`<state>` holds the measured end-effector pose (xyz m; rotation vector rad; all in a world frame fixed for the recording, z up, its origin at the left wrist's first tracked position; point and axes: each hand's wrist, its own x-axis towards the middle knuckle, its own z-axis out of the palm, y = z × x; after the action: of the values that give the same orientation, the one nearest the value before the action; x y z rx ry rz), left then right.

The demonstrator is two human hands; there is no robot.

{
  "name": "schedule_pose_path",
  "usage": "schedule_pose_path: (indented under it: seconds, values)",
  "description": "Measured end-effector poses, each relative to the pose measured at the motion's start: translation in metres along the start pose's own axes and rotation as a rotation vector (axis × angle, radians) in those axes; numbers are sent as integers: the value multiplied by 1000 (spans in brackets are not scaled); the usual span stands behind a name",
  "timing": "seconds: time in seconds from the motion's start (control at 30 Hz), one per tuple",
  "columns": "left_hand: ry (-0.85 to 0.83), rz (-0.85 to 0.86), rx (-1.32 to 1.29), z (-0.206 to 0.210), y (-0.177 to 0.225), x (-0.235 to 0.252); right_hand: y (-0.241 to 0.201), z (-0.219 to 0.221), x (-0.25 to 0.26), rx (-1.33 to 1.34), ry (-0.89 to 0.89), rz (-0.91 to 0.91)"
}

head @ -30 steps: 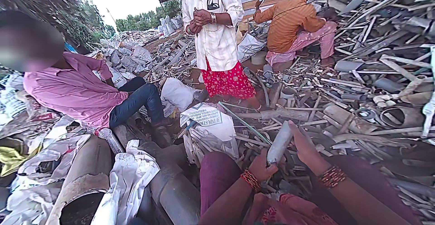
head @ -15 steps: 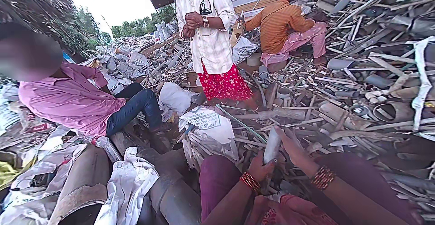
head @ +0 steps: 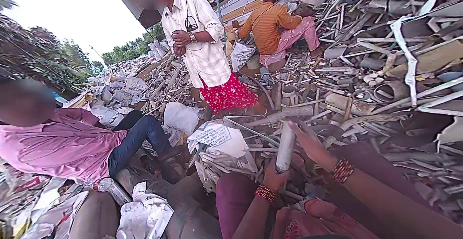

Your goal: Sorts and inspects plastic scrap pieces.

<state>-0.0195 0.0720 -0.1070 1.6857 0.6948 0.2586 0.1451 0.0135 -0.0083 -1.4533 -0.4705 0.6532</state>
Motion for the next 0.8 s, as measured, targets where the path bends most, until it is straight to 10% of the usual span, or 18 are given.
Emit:
schedule_pose_path:
  seconds: [0.2, 0.8]
  values:
    - [-29, -54, 108, 0, 9, -2, -16, -26, 19, 104, 246, 10]
    - [-2, -49, 216, 0, 3, -4, 11, -2, 4, -32, -54, 47]
